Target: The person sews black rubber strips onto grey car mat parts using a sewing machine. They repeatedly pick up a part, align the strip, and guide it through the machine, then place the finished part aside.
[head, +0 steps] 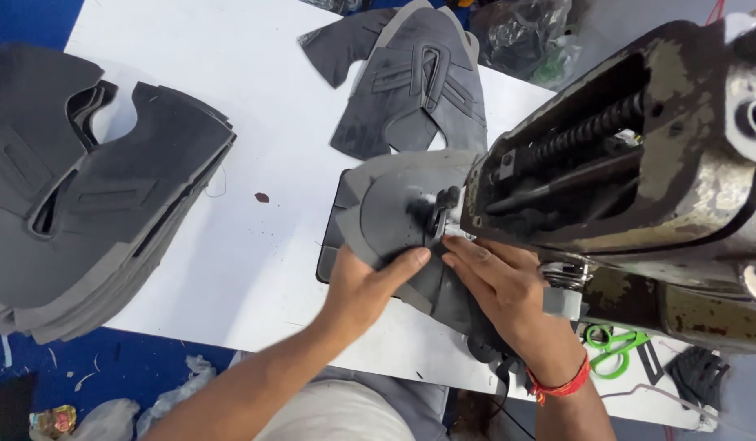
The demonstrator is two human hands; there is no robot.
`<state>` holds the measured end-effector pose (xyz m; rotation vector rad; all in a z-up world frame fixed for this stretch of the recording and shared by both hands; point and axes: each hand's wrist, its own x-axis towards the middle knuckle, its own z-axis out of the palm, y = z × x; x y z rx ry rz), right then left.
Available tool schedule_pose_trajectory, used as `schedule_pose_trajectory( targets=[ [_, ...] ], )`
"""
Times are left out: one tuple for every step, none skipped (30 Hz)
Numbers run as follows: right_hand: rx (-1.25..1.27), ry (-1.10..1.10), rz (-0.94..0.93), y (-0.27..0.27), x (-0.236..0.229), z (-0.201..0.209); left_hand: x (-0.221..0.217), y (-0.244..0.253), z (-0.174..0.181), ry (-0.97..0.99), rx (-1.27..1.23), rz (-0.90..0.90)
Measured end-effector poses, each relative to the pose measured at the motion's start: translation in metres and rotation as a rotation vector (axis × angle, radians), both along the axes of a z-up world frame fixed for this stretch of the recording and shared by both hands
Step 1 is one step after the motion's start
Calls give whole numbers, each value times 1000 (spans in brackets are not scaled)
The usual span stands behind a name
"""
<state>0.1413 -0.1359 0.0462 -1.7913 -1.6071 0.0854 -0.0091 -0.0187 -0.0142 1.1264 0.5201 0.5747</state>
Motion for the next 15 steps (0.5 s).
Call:
schedule_pose_trajectory(
  targets=[
    [-2, 1, -1, 0, -1, 0, 0, 5, 0, 1, -2, -1],
    [-34, 31, -25, 0, -3, 1, 1, 9, 1, 53, 39, -36],
    [-62, 58, -48, 1, -3, 2, 2, 15, 2, 101, 84, -69],
    [-61, 56, -46, 2, -4, 3, 4, 21, 3, 99, 85, -67],
    [-63, 25, -63, 2, -5, 5, 5, 26, 4, 116, 107, -101],
    [-65, -7, -79, 2, -6, 6, 7, 32, 5, 133, 128, -134],
    [-65, -8, -80, 3, -12, 11, 10, 40, 6, 132, 129, -134],
    [-42, -88, -134, 4, -17, 15, 14, 47, 7, 130, 120, -183],
    [-20, -168, -188, 4, -23, 20, 17, 53, 7, 128, 110, -233],
    [-21, -169, -190, 3, -25, 18, 22, 60, 8, 127, 110, -235],
    [-71, -93, -239, 2, -28, 17, 27, 67, 10, 143, 93, -302],
    [-121, -17, -286, 2, -30, 17, 32, 75, 13, 160, 76, -369],
    [-119, -18, -289, 2, -35, 17, 39, 82, 19, 158, 78, -371],
    [-106, 15, -330, 2, -40, 18, 45, 89, 24, 221, 72, -440],
    [-96, 48, -374, 1, -44, 18, 53, 95, 30, 284, 62, -511]
  ],
)
